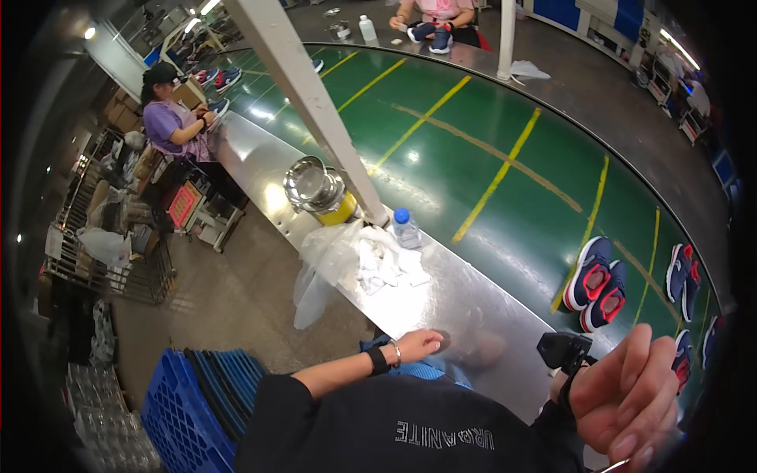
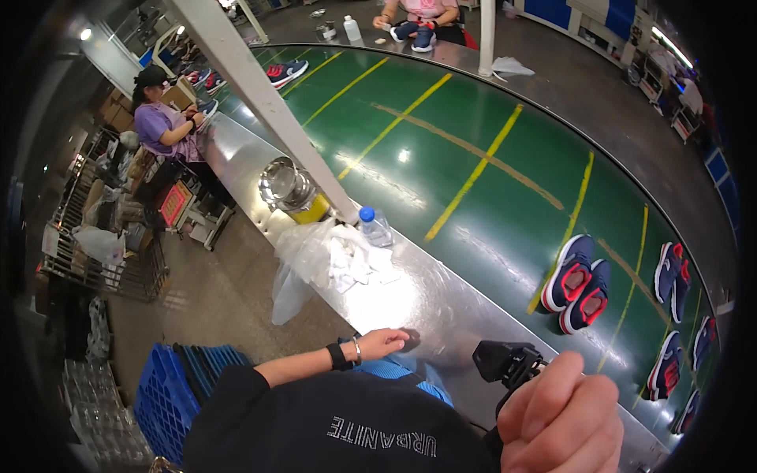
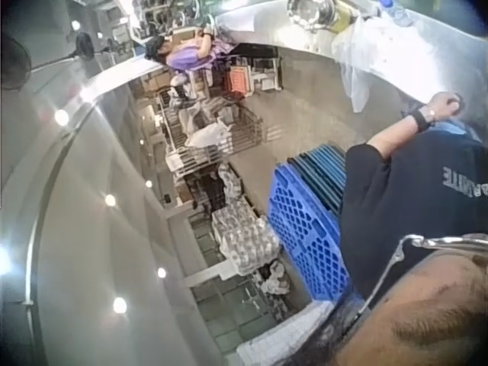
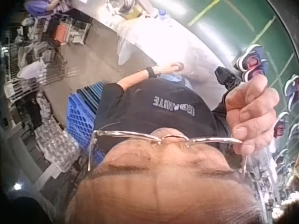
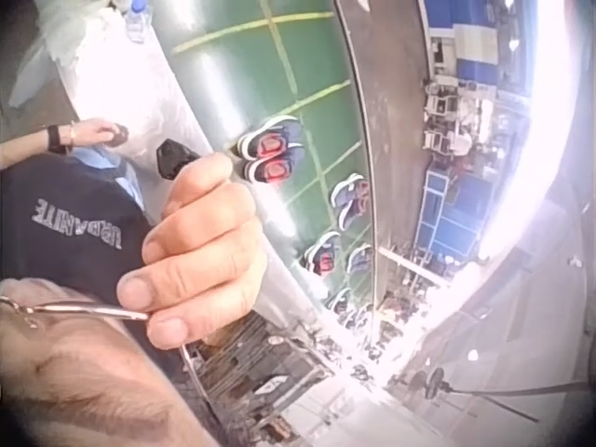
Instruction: Inspecting shoes for defects and finishing them by cleaning or removing excess material on an assembly line.
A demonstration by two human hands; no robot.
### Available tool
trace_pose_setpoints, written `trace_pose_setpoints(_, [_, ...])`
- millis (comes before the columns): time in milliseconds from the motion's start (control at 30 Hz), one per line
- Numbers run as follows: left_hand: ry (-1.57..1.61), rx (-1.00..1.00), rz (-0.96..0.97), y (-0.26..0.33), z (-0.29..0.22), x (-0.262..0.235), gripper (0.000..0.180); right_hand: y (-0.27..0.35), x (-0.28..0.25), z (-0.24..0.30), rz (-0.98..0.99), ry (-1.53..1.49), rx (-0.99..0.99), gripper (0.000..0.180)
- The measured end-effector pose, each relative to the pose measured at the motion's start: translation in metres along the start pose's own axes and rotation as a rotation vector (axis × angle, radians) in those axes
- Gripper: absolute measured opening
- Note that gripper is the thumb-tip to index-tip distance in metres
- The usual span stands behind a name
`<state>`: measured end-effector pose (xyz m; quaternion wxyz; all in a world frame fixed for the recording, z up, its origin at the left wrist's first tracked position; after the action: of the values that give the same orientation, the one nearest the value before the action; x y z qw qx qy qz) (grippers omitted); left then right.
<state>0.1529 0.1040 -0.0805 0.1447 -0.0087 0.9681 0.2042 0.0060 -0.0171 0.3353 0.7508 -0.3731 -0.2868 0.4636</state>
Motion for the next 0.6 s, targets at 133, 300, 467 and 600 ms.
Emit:
trace_pose_setpoints(133, [-0.024, 0.156, 0.035, 0.024, 0.008, -0.024, 0.029, -0.014, 0.04, -0.044, 0.061, -0.132, -0.067, 0.017])
trace_pose_setpoints(300, [0.022, 0.42, -0.072, 0.069, 0.051, -0.109, 0.026, -0.057, 0.094, -0.178, -0.221, 0.326, 0.303, 0.078])
trace_pose_setpoints(467, [0.08, 0.405, 0.187, 0.133, 0.134, -0.193, 0.034, -0.105, 0.137, -0.285, -0.387, 0.96, 0.098, 0.084])
trace_pose_setpoints(600, [-0.087, 0.087, 0.142, 0.182, 0.159, -0.296, 0.037, -0.087, 0.124, -0.303, -0.796, 1.347, 0.048, 0.063])
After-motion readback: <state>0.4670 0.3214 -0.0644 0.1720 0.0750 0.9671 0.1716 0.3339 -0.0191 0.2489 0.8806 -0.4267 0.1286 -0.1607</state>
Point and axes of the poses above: each hand's wrist, its own y-axis away from the middle knuckle, its own x-axis out of the palm, z = x × y, the point moved 7 cm from there along -y, towards the middle knuckle, and after that the axes turned 6 degrees about x, right-handed, at the moved point
